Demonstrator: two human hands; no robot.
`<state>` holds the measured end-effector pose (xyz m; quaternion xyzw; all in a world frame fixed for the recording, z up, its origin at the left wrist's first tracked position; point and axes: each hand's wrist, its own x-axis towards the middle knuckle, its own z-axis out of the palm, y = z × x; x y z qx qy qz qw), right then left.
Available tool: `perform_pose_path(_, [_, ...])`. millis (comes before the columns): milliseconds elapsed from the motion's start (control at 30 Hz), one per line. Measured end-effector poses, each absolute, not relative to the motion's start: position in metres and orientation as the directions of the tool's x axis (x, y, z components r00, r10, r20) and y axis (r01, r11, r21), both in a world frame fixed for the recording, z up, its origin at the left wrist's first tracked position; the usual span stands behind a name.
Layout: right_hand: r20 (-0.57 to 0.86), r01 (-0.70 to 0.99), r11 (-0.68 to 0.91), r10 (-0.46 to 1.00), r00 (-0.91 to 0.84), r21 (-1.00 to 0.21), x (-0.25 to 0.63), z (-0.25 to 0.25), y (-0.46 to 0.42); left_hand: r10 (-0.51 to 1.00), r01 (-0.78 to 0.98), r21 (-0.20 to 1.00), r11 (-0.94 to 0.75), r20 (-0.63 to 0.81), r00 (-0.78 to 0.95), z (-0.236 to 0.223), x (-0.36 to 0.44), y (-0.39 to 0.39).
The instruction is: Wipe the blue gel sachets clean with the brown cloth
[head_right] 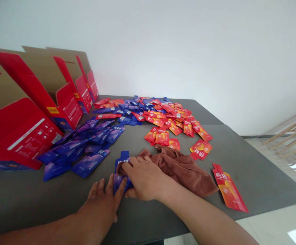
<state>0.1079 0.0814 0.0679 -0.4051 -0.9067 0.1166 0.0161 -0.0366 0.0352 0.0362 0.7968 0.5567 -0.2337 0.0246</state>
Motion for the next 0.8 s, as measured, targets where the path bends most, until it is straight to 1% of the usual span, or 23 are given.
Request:
perform_pose_path(100, [-0.045,0.73,0.646,0.741,-0.67,-0.224,0.102,0.063,0.089,0.868,0.898,-0.221,-0.38,-0.42,0.264,0.049,-0.034,0.042])
perform_pose_path(200, [-0.037,0.742,0.627,0.757,-0.652,-0.237,0.1,0.06,0.094,0.874,0.904,-0.216,-0.37,-0.41,0.259,0.057,-0.032,0.053])
perform_pose_path(367, [-0.01,0.695,0.64,0.734,-0.68,-0.327,0.111,0.06,0.102,0.87,0.916,-0.199,-0.348,-0.433,0.236,0.051,-0.033,0.066])
perform_pose_path(467, [-0.003,0.663,0.658,0.709,-0.705,-0.357,0.119,0.064,0.11,0.872,0.924,-0.192,-0.33,-0.438,0.22,0.046,-0.034,0.067])
perform_pose_path(533, [0.026,0.676,0.645,0.73,-0.683,-0.358,0.117,0.066,0.114,0.877,0.93,-0.191,-0.315,-0.433,0.208,0.046,-0.034,0.066])
perform_pose_path(600, [0.04,0.685,0.654,0.732,-0.68,-0.32,0.108,0.066,0.116,0.884,0.935,-0.193,-0.298,-0.425,0.194,0.046,-0.033,0.065])
perform_pose_path(733, [-0.032,0.663,0.731,0.667,-0.744,-0.164,0.088,0.059,0.123,0.901,0.937,-0.209,-0.28,-0.394,0.182,0.049,-0.031,0.061])
perform_pose_path(800, [-0.033,0.728,0.677,0.73,-0.683,-0.106,0.087,0.055,0.129,0.91,0.935,-0.221,-0.277,-0.373,0.181,0.05,-0.031,0.059])
